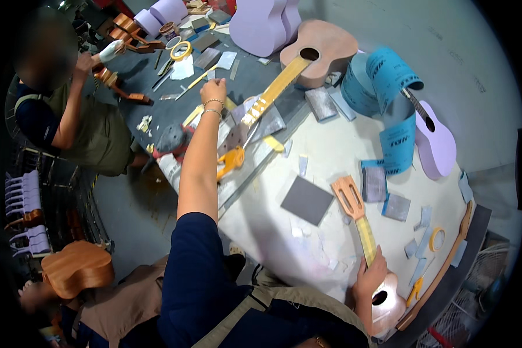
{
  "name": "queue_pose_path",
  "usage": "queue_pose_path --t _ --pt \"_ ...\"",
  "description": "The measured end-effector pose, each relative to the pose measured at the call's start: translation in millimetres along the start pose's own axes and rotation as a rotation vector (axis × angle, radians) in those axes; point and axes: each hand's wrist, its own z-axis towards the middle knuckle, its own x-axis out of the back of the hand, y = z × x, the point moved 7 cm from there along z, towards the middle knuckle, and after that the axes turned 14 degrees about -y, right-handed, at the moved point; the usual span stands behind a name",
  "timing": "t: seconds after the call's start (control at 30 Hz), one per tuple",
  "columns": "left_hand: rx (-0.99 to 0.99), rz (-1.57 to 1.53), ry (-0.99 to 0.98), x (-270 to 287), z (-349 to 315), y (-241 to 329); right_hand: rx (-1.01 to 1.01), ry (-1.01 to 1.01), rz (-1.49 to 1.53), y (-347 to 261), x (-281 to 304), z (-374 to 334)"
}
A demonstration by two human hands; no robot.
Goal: The person sands the body and neck of a wooden guitar using sandpaper. The person repeatedly picks up unfinished guitar bodies from a rack, sands them on a workbench, and returns them to the rack.
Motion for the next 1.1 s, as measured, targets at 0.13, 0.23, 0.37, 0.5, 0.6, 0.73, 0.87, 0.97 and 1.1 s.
queue_pose_path --t 0.13,0.23,0.37,0.5,0.6,0.73,0.87,0.97,1.1 --pt "0.046 0.119 -0.019 -22 64 -18 -0.041 -0.027 -0.032 2 -3 3" --pt "0.136 0.169 -0.005 -27 85 -13 -0.064 -0.052 -0.029 8 -8 3" --pt "0.31 0.273 -0.047 -38 102 -10 -0.084 -0.057 0.018 11 -12 4" --pt "0.375 0.357 -0.027 -42 104 2 -0.104 -0.068 0.015 8 -10 5" --pt "0.305 0.349 0.137 -37 96 15 -0.093 -0.05 -0.002 9 -6 2" --pt "0.015 -0.139 0.185 -25 98 18 -0.099 -0.049 0.02 11 -7 6" --pt "-0.65 -0.206 0.402 14 30 107 -0.12 -0.068 0.052 12 -7 3" --pt "-1.027 -0.196 0.483 49 -68 181 -0.068 -0.037 0.067 12 -4 1" --pt "-1.211 -0.384 0.369 71 -188 237 0.152 0.143 0.308 -7 37 10"
